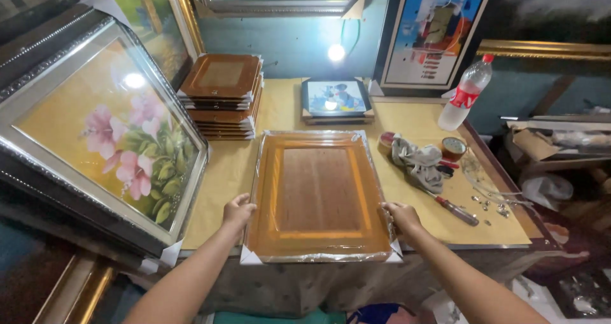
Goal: Attaching metal hanging hooks to the back of a picture frame using screws and a manual screwdriver.
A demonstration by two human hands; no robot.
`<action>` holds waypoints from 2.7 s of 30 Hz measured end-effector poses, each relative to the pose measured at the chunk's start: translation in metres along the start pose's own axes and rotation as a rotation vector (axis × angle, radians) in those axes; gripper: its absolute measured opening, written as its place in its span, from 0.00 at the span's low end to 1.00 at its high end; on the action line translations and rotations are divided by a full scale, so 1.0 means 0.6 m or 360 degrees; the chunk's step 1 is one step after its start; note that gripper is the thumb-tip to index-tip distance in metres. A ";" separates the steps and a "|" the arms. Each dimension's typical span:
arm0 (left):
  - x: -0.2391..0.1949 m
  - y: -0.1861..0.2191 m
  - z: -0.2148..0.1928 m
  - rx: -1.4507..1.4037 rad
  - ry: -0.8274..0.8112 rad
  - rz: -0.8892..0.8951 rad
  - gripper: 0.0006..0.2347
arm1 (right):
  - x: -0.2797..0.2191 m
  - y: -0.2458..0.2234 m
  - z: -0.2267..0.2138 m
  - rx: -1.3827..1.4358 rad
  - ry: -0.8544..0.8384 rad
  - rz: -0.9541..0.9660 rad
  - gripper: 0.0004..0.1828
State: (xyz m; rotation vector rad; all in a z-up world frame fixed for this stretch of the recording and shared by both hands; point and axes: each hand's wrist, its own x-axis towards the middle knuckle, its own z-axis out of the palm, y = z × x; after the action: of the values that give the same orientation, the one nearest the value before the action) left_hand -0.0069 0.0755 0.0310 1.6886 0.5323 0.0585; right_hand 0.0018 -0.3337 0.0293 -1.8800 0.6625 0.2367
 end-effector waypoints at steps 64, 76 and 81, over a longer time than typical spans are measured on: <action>-0.072 0.016 -0.085 0.1926 -0.0440 0.0879 0.28 | -0.050 0.058 -0.010 -0.1347 0.0352 -0.0988 0.28; -0.084 0.027 -0.086 0.1839 -0.0406 0.0858 0.30 | -0.051 0.059 -0.006 -0.1348 0.0341 -0.0947 0.30; -0.079 0.024 -0.084 0.1950 -0.0470 0.0915 0.27 | -0.094 0.030 -0.004 -0.1202 0.0330 -0.0872 0.37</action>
State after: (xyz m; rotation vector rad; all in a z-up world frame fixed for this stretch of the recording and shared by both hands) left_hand -0.0615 0.1028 0.0669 2.9368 -0.2617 -0.1317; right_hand -0.0547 -0.3219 0.0413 -2.7566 0.1585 -0.0867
